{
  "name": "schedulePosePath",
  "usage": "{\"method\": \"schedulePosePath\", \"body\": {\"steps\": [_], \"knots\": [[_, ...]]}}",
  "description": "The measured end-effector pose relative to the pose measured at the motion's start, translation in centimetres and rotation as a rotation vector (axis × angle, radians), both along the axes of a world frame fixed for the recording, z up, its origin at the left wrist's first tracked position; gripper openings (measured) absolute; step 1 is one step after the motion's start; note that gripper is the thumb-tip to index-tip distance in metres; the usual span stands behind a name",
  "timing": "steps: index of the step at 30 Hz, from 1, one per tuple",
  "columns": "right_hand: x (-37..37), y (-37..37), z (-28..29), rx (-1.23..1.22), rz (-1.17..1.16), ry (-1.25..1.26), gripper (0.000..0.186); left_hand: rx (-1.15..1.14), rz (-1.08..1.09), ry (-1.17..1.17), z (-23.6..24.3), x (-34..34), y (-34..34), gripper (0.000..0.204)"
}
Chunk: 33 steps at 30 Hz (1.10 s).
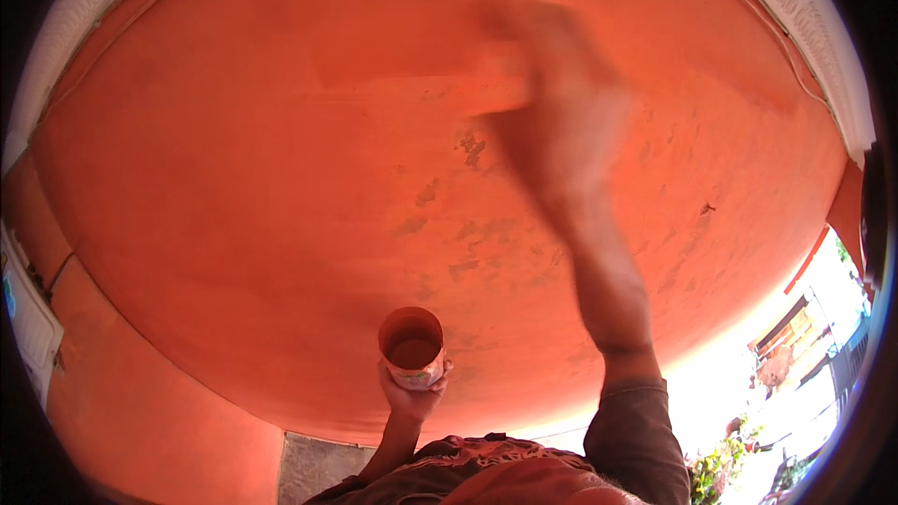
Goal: The person paints a ceiling using a paintbrush and a small paint can. They repeatedly dip the brush into the can and apply paint to the ceiling surface in broad strokes, working across different sections.
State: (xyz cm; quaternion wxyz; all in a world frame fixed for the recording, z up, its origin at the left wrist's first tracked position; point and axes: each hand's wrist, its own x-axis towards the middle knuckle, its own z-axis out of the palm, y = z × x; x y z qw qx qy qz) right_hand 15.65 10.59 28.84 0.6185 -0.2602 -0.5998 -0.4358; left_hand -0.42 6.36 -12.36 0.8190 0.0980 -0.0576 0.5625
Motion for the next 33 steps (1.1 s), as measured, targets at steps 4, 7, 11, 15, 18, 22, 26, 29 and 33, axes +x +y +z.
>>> {"method": "schedulePosePath", "body": {"steps": [4, 7, 11, 15, 18, 22, 26, 29, 33], "knots": [[-11.7, -0.2, 0.0, -0.122, 0.262, -0.252, 0.014, -0.056, -0.033, -0.024, -0.4, -0.2, 0.1, 0.074], [-10.9, -0.4, 0.5, -0.060, 0.348, -0.209, 0.015, 0.030, -0.046, 0.066, -1.0, -1.1, 0.6, 0.081], [-1.0, 0.2, 0.5, -0.057, 0.306, 0.050, 0.015, -0.006, -0.042, 0.072, 0.0, -1.7, 0.2, 0.077], [12.6, -2.5, -0.5, -0.077, 0.196, 0.529, 0.016, -0.049, -0.024, 0.023, 0.4, -1.6, -0.7, 0.069], [16.3, -6.8, -0.5, -0.139, 0.100, 0.860, 0.018, -0.030, -0.017, 0.040, 0.0, -0.8, -0.5, 0.075], [17.0, -3.0, -1.2, -0.042, -0.139, 0.500, 0.010, 0.022, -0.050, 0.035, -1.0, 0.3, 0.4, 0.076], [1.1, 0.4, -1.4, 0.069, 0.032, 0.039, 0.018, -0.020, 0.030, -0.016, -0.6, 0.9, -0.2, 0.064], [-10.1, 2.0, -1.2, 0.102, 0.201, -0.233, 0.023, -0.035, 0.089, -0.017, -1.5, 1.1, -0.5, 0.069], [-19.9, 1.9, -1.4, -0.059, 0.410, -0.269, 0.010, -0.037, 0.148, 0.002, -2.3, 1.1, -0.4, 0.081]]}}
